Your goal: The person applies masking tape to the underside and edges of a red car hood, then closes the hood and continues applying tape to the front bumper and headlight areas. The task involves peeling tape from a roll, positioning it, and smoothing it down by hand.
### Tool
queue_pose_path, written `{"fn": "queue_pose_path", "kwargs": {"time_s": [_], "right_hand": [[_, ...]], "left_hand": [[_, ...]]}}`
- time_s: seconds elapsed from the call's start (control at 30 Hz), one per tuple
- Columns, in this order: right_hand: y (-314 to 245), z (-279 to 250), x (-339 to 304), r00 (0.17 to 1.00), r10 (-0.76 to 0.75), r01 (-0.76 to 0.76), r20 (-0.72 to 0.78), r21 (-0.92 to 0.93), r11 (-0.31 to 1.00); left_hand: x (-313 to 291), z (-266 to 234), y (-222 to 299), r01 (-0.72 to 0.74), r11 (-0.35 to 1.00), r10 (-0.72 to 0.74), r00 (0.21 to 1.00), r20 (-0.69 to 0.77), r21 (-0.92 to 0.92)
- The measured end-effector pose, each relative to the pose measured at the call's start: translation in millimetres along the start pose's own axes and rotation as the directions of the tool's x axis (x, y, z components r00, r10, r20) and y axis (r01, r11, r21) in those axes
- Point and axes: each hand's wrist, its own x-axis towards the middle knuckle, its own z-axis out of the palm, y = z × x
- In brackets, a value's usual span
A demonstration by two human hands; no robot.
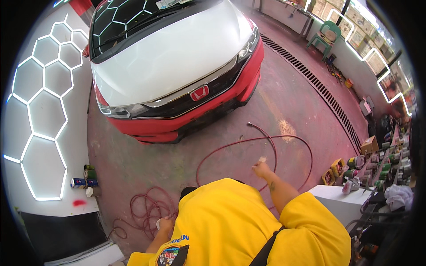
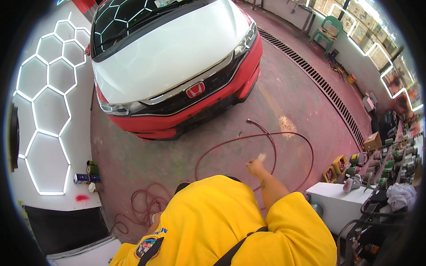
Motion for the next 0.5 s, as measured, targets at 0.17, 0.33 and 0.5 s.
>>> {"fn": "queue_pose_path", "kwargs": {"time_s": [0.17, 0.33, 0.5], "right_hand": [[37.6, 27.1, -23.1, 0.997, -0.002, -0.001, -0.074, -0.032, 0.999], [76.1, 64.6, -70.2, 0.987, 0.123, -0.127, -0.108, -0.03, 0.991], [91.3, 118.0, -111.7, 0.995, 0.098, -0.1, -0.024, -0.168, 0.981]], "left_hand": [[22.9, -27.9, 3.8, -0.112, 0.98, 0.105, 0.993, -0.055, -0.162], [83.0, -37.1, 21.5, -0.308, 0.934, 0.304, 0.951, -0.049, -0.184], [107.5, -55.8, 1.3, -0.512, 0.85, 0.501, 0.858, -0.112, -0.12]]}}
